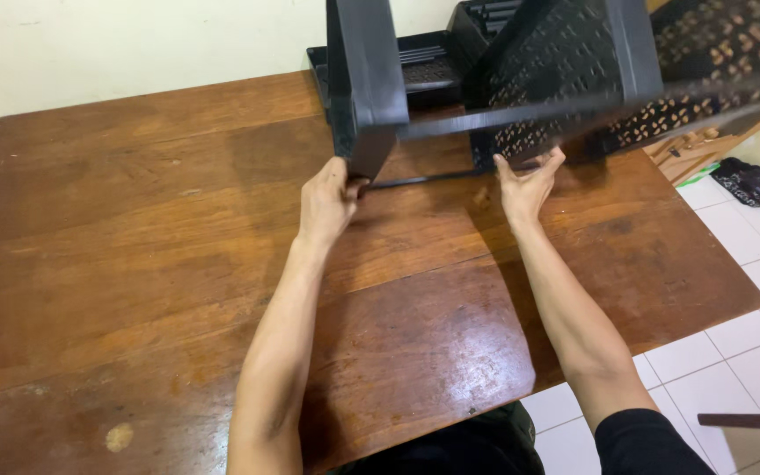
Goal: The person assembles a black metal shelving unit by inserting rods into perforated side panels and securing them with plastic caps. The person handles multiple rods and side panels, aligning and inserting components to form the frame.
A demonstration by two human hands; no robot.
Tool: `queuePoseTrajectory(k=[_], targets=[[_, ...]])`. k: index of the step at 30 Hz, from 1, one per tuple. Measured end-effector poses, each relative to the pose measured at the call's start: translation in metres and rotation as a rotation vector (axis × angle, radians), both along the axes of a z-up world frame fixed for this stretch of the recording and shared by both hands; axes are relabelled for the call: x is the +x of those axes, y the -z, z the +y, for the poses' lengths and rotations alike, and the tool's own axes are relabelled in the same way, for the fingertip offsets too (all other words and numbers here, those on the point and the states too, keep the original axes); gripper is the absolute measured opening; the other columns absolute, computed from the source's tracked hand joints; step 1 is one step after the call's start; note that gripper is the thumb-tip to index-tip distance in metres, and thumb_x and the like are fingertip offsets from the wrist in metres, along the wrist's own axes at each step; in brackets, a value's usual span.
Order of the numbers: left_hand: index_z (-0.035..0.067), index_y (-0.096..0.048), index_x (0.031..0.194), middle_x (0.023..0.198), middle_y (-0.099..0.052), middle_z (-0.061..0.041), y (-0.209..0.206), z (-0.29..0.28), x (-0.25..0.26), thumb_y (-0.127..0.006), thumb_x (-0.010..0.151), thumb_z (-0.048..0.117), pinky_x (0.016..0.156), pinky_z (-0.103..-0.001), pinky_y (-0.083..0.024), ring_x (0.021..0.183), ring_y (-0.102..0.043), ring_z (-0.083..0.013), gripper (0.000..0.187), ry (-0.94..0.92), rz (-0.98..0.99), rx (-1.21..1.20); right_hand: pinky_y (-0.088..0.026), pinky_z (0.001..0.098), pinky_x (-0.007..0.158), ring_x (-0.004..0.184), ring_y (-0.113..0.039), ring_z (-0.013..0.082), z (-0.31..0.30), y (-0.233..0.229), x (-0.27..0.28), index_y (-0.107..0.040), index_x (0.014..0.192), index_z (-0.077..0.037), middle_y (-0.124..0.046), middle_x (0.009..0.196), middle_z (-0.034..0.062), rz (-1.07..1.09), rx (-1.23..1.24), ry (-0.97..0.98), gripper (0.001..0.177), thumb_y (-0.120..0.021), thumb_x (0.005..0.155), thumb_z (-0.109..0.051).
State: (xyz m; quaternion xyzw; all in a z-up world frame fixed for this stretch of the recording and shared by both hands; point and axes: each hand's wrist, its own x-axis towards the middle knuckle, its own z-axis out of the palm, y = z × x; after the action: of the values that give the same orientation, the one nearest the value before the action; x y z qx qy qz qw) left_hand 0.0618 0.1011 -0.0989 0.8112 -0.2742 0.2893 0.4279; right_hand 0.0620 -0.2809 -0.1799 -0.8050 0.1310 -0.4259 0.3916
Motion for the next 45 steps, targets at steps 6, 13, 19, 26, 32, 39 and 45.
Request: queuePoseTrajectory(k=[6, 13, 19, 26, 32, 39, 45], targets=[[0.005, -0.065, 0.114, 0.111, -0.07, -0.011, 0.037, -0.001, -0.008, -0.061, 0.076, -0.011, 0.083, -0.04, -0.058, 0.1, -0.069, -0.0323, 0.042, 0.002, -0.181, 0.183, -0.055, 0.0323, 0.097, 0.107, -0.071, 0.018, -0.027, 0.037, 0.004, -0.067, 0.123, 0.002, -0.075, 0.115, 0.0128, -0.051, 0.097, -0.415, 0.035, -0.075, 0.1, -0.024], [0.009, -0.07, 0.127, 0.12, -0.07, -0.008, 0.06, -0.006, -0.011, -0.061, 0.072, -0.01, 0.087, -0.038, -0.057, 0.103, -0.067, -0.0284, 0.059, 0.011, -0.167, 0.231, -0.045, 0.0468, 0.102, 0.126, -0.056, 0.0391, -0.035, 0.023, -0.116, -0.058, 0.138, 0.003, -0.056, 0.14, 0.0293, 0.522, -0.48, -0.501, 0.062, -0.074, 0.091, -0.032], [0.009, -0.071, 0.127, 0.124, -0.071, -0.006, 0.069, -0.006, -0.007, -0.065, 0.074, -0.005, 0.089, -0.036, -0.058, 0.104, -0.066, -0.0287, 0.055, 0.048, -0.176, 0.282, -0.057, 0.035, 0.092, 0.106, -0.075, 0.0225, -0.024, -0.085, -0.221, -0.075, 0.115, -0.004, -0.078, 0.119, 0.0144, 0.812, -0.19, -0.248, 0.033, -0.074, 0.095, -0.03], [0.01, -0.07, 0.131, 0.132, -0.068, -0.007, 0.096, -0.01, 0.006, -0.063, 0.08, -0.004, 0.102, -0.036, -0.053, 0.116, -0.063, -0.0297, 0.053, 0.046, -0.093, 0.392, -0.053, 0.0307, 0.106, 0.124, -0.065, 0.0189, -0.004, -0.112, -0.199, -0.044, 0.149, 0.005, -0.064, 0.139, 0.0179, 0.089, 0.066, -0.383, 0.056, -0.072, 0.101, 0.002], [0.002, -0.065, 0.135, 0.137, -0.064, -0.015, 0.099, -0.001, 0.015, -0.06, 0.071, -0.006, 0.112, -0.041, -0.045, 0.127, -0.058, -0.0336, 0.065, 0.095, -0.084, 0.445, -0.052, 0.0312, 0.108, 0.124, -0.063, 0.0176, -0.014, -0.076, -0.178, -0.044, 0.145, 0.008, -0.063, 0.138, 0.0171, 0.043, 0.136, -0.422, 0.056, -0.073, 0.098, 0.003], [0.008, -0.067, 0.108, 0.11, -0.068, -0.01, 0.021, 0.023, -0.036, -0.062, 0.086, 0.004, 0.098, -0.04, -0.05, 0.108, -0.064, -0.0281, 0.023, 0.099, -0.114, 0.08, -0.052, 0.0304, 0.106, 0.122, -0.064, 0.0172, -0.023, -0.058, -0.172, -0.046, 0.143, 0.005, -0.066, 0.135, 0.0157, 0.117, 0.138, -0.41, 0.052, -0.073, 0.098, 0.001], [0.01, -0.067, 0.124, 0.116, -0.061, -0.013, -0.077, 0.005, -0.074, -0.067, 0.082, 0.033, 0.109, -0.052, -0.039, 0.128, -0.056, -0.0349, 0.049, 0.376, -0.324, 0.088, -0.05, 0.0265, 0.084, 0.101, -0.057, 0.0164, 0.004, -0.072, -0.193, -0.046, 0.136, 0.001, -0.054, 0.122, 0.0128, -0.131, 0.08, -0.123, 0.05, -0.078, 0.098, -0.004]])
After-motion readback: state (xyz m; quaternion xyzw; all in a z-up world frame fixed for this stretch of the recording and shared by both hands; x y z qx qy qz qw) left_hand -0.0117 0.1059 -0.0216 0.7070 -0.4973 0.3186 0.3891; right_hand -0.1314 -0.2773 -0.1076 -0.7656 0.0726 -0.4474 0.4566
